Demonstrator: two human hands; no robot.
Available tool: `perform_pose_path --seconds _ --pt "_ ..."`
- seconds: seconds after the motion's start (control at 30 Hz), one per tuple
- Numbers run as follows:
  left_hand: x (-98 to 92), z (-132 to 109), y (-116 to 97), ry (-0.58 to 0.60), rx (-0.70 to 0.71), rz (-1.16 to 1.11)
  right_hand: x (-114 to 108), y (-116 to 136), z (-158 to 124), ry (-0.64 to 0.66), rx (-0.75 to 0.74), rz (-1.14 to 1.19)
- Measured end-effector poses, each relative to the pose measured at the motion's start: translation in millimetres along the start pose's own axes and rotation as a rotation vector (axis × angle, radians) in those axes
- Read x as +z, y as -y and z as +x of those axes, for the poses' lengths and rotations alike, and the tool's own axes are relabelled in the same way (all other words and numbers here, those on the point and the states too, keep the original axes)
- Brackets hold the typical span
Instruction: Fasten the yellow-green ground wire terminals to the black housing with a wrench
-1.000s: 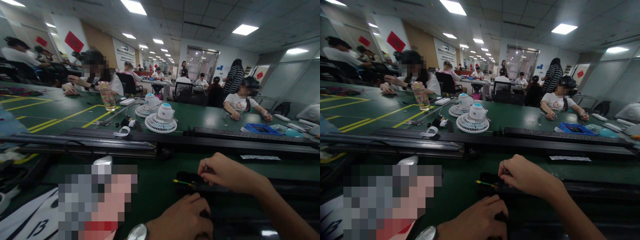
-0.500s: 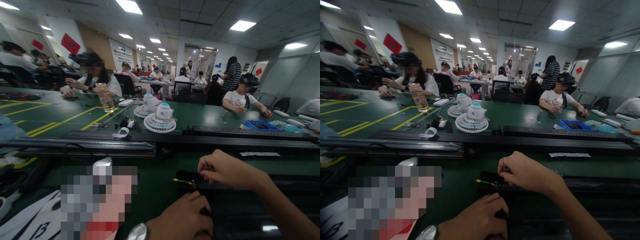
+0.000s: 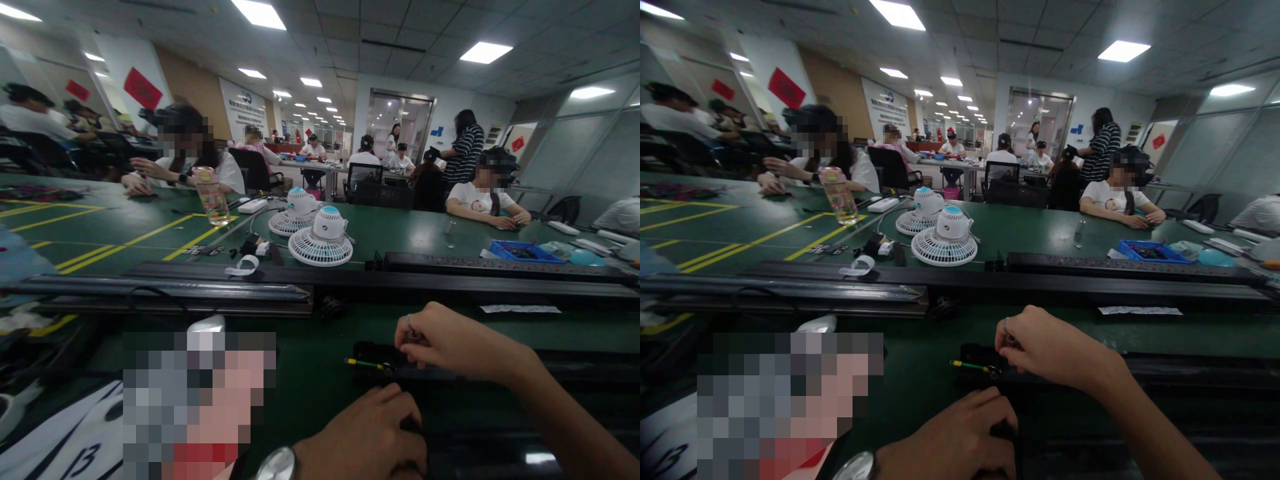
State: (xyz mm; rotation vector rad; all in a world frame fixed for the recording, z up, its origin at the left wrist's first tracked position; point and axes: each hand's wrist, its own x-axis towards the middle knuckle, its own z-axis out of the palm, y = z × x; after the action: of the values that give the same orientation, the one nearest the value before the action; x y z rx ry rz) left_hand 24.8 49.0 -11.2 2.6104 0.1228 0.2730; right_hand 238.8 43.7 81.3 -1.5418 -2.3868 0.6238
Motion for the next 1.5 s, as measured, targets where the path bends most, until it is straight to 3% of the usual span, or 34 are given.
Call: perform_pose_path --seconds 0.9,1.1,1.5 --pt "1.5 0.2 -3.1 -0.040 -0.019 0.034 -1.9 -1.0 -1.9 -0.013 -0.054 -0.037" --pt "-2.4 1.1 -0.3 0.012 0.004 0.005 -1.9 -1.9 -2.4 -0.006 -0.071 -0.040" --pt "0.9 -0.1 -0.1 0.002 -0.007 0.011 -3.5 -5.6 -5.6 0.001 -0.080 -0.073"
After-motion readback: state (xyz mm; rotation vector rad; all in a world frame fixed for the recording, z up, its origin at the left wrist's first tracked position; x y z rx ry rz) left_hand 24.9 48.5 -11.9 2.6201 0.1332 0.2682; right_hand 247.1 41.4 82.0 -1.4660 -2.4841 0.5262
